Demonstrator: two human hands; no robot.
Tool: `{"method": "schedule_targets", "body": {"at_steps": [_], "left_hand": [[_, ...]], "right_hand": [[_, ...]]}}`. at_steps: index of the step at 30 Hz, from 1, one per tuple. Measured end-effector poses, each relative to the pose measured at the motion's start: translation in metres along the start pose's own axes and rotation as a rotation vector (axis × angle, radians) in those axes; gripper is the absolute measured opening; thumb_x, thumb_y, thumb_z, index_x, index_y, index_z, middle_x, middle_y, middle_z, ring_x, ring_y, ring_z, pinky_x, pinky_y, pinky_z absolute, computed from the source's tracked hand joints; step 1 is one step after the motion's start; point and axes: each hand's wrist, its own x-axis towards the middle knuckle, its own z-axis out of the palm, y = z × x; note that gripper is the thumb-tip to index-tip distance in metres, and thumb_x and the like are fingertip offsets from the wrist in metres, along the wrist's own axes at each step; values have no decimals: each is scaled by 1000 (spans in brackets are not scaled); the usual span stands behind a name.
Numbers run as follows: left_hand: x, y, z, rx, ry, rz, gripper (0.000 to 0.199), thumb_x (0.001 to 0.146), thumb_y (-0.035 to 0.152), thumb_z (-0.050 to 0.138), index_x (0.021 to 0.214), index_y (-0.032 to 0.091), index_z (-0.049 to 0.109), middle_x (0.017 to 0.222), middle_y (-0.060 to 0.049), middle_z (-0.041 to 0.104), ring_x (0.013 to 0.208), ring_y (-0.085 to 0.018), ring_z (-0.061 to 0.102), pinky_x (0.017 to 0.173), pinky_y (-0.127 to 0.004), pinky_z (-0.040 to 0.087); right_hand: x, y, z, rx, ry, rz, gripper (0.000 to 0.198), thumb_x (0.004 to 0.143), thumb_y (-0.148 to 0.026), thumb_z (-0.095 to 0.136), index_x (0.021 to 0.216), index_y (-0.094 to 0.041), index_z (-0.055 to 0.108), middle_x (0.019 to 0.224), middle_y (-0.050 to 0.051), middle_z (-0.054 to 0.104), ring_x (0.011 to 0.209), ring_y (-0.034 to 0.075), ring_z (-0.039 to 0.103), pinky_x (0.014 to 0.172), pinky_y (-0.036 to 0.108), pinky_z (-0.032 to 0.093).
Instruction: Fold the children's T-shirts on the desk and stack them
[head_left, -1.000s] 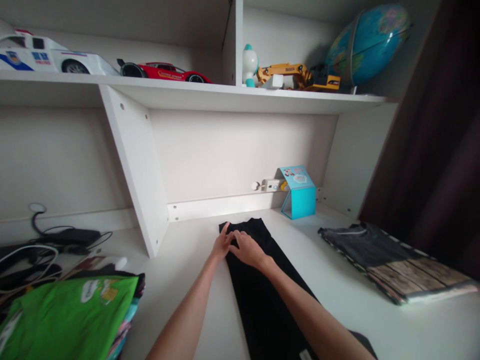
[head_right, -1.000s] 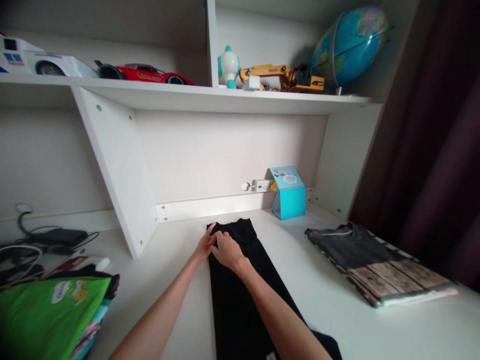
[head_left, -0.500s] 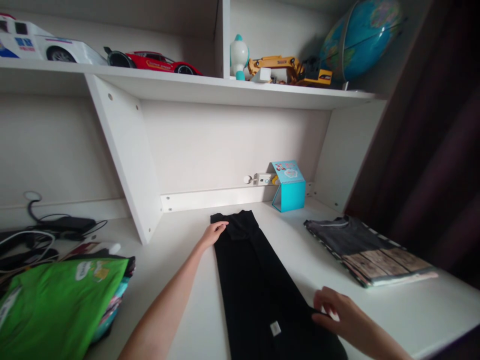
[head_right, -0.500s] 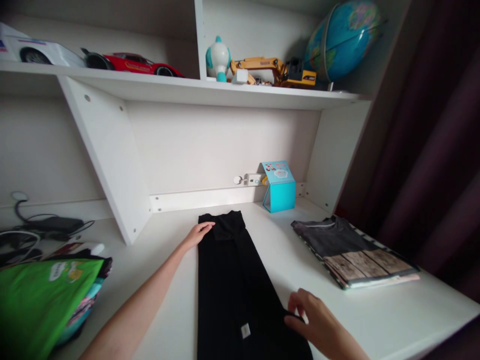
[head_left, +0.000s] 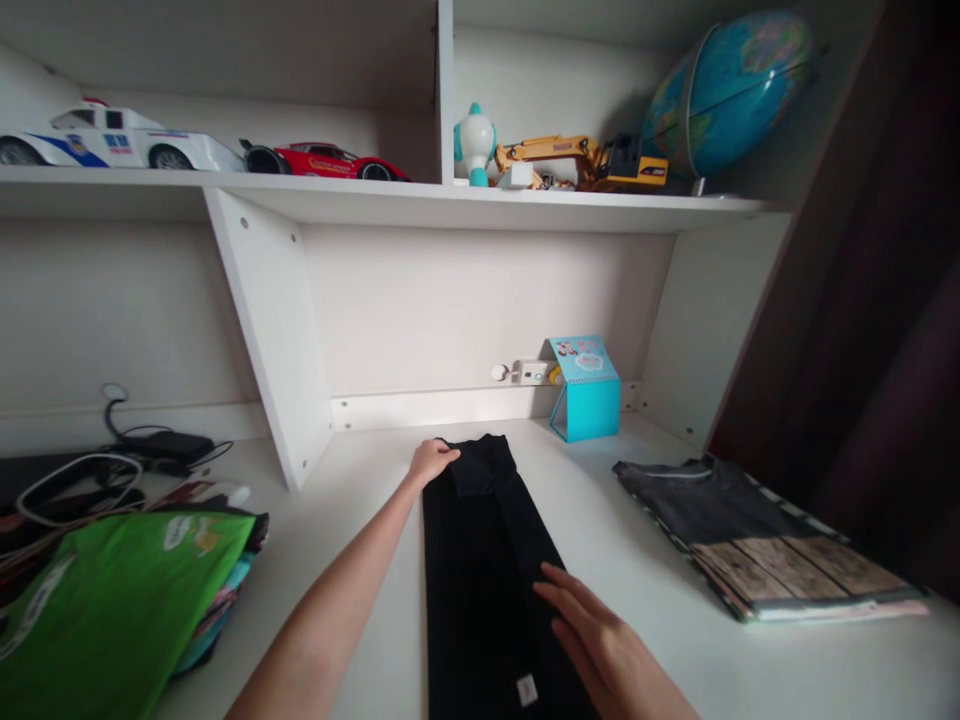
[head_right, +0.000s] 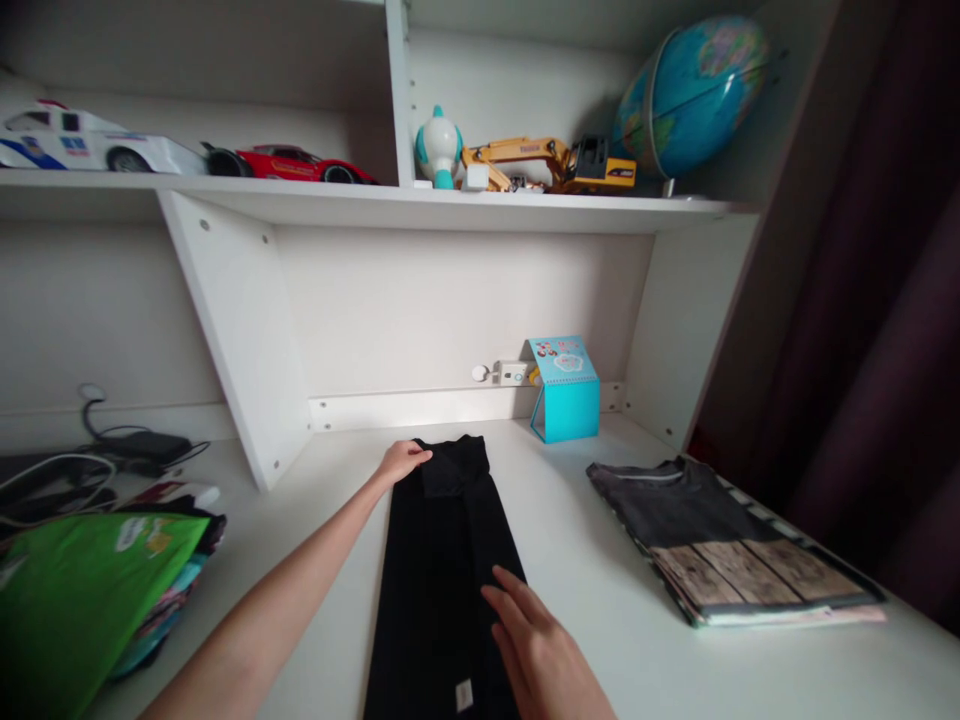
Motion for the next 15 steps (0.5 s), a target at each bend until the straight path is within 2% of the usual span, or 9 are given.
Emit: {"method": "schedule_targets", "body": {"at_steps": [3, 6, 9, 11, 13, 15], "left_hand": [[-5, 9, -3, 144, 12, -64, 12, 69, 30, 62, 73, 19, 64, 74, -3, 67, 76, -20, 63, 64, -26, 44], [-10, 18, -5, 287, 50, -91, 15, 67, 19, 62, 82, 18, 63, 89, -8, 66, 88, -26, 61, 71, -32, 44], [-12, 36, 3, 371, 66, 1, 20, 77, 19, 51, 94, 16, 62, 105, -14, 60, 104, -28, 54, 85, -39, 40], [-12, 51, 17, 379, 37, 124, 30, 85, 25, 41, 110, 19, 57, 120, -12, 53, 114, -25, 46, 95, -36, 35], [-12, 61, 35, 376, -25, 221, 41, 87, 36, 38, 124, 22, 48, 133, -9, 43, 123, -24, 37, 101, -36, 29], [-12, 64, 52, 392, -128, 209, 58, 83, 51, 39, 134, 23, 36, 142, -10, 30, 130, -32, 23, 104, -49, 20]], "right_hand": [[0, 34, 45, -252, -17, -168, 44, 83, -24, 47, 125, -13, 50, 131, 16, 44, 116, 28, 45, 90, 34, 46], [-4, 57, 71, -399, 32, -307, 49, 84, -31, 49, 130, -15, 44, 129, 13, 43, 115, 28, 45, 86, 32, 48], [-4, 65, 74, -520, 120, -391, 52, 86, -42, 46, 131, -16, 41, 126, 13, 46, 109, 26, 51, 80, 27, 51], [-3, 64, 71, -589, 160, -438, 54, 85, -47, 45, 129, -15, 45, 122, 12, 50, 104, 25, 54, 76, 24, 53], [-2, 62, 71, -626, 178, -458, 54, 85, -50, 44, 127, -17, 48, 120, 11, 53, 102, 24, 56, 73, 21, 53], [-3, 59, 77, -645, 200, -400, 48, 87, -48, 41, 124, -20, 52, 119, 8, 54, 101, 23, 57, 73, 22, 54]]}}
